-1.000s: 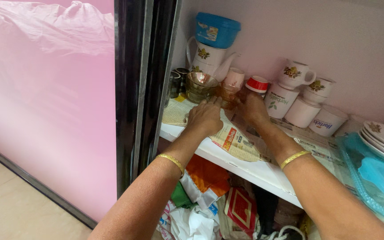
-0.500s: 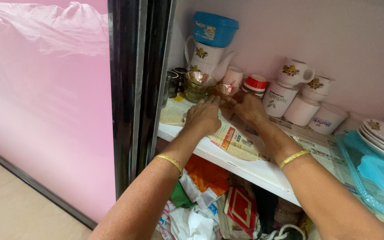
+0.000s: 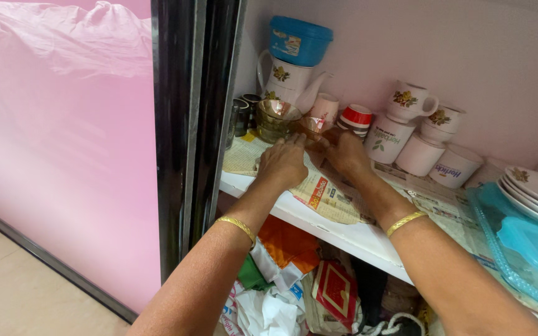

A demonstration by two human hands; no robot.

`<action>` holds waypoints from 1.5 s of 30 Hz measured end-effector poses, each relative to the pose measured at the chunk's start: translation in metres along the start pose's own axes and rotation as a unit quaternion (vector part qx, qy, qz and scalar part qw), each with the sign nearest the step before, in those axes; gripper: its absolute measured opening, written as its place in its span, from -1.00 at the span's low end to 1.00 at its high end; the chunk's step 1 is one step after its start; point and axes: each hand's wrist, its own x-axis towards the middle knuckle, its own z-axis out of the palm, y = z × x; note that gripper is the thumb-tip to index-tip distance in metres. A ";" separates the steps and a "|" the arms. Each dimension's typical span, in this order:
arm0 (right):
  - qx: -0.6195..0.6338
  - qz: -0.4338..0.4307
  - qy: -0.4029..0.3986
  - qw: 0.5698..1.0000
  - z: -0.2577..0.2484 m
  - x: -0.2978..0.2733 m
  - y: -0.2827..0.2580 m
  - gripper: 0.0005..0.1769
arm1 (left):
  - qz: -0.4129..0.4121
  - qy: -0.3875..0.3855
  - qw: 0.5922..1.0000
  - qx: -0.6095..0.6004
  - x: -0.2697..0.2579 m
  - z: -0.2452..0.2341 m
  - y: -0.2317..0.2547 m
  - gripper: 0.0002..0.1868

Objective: The person sits on the floor and wipes several small glass bowls and jars with a cloth, then places them on a shelf inside an open cabinet. The person handles each item one at a time, wiping the exterior and interior surfaces before stacking them.

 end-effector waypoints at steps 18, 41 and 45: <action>0.019 0.063 -0.045 0.997 -0.061 -0.061 -0.009 -0.38 | -0.029 0.009 0.999 -0.022 -0.034 -0.033 0.028 -0.81; 0.049 -0.133 -0.053 0.989 -0.191 -0.372 -0.034 -0.76 | 0.297 0.052 0.944 -0.135 -0.274 -0.021 0.192 -0.78; 0.071 -0.005 -0.084 0.994 -0.231 -0.466 -0.013 -0.77 | 0.312 -0.044 0.921 -0.228 -0.327 -0.006 0.242 -0.80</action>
